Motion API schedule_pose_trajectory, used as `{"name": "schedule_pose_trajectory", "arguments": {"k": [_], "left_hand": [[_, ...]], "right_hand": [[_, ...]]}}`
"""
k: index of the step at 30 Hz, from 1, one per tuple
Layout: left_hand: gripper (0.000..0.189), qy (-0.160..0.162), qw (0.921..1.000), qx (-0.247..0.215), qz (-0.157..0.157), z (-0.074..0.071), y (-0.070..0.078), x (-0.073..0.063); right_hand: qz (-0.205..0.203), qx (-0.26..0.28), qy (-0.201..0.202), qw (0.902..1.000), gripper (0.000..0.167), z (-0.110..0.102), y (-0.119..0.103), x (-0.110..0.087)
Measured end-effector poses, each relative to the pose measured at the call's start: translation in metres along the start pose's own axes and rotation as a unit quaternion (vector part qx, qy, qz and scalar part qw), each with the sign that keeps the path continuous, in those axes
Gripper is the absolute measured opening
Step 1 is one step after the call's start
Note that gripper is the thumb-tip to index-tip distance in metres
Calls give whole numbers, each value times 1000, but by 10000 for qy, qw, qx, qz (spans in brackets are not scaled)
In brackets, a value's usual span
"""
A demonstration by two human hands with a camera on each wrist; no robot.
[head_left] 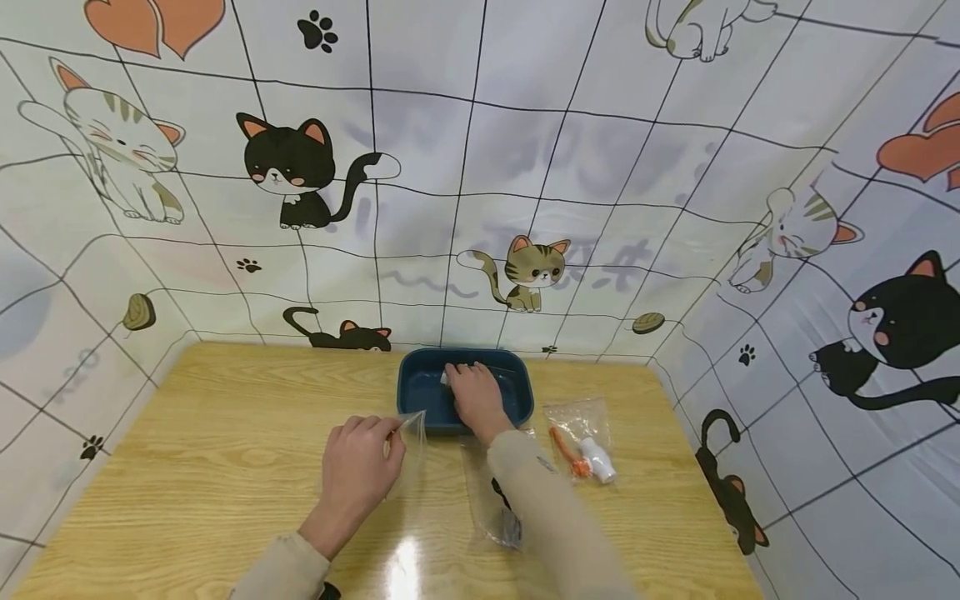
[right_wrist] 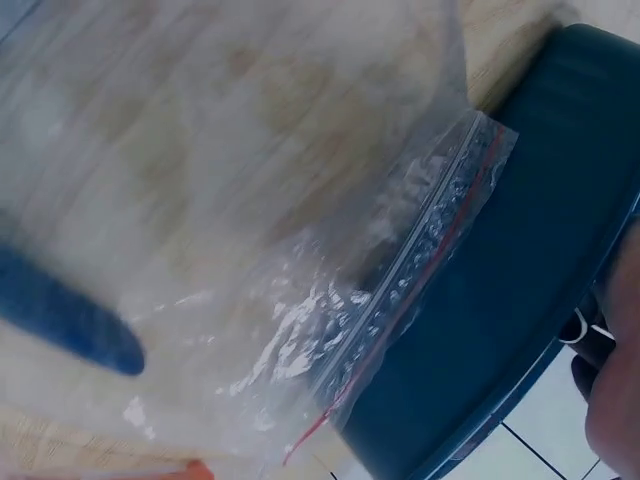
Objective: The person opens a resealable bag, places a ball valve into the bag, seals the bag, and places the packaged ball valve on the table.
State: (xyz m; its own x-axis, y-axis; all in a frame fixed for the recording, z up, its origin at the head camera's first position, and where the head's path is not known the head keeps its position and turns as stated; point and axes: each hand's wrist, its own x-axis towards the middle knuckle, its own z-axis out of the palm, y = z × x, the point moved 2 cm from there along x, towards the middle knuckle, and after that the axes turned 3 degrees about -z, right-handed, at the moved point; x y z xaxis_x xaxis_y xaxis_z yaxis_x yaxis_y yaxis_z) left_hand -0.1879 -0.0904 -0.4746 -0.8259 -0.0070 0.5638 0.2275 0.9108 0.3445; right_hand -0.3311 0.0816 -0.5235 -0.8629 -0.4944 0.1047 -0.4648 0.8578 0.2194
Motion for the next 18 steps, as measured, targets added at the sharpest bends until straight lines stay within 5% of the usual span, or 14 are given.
{"name": "schedule_pose_trajectory", "arguments": {"k": [10,18], "left_hand": [[12,-65,10000,-24,-61,0,1,5],[12,-139,9997,-61,-175,0,5,9]], "right_hand": [[-599,41,971,9935,47,-16,6,-30],[-1036,-9,2034,9736,51,-33,1,-52]]}}
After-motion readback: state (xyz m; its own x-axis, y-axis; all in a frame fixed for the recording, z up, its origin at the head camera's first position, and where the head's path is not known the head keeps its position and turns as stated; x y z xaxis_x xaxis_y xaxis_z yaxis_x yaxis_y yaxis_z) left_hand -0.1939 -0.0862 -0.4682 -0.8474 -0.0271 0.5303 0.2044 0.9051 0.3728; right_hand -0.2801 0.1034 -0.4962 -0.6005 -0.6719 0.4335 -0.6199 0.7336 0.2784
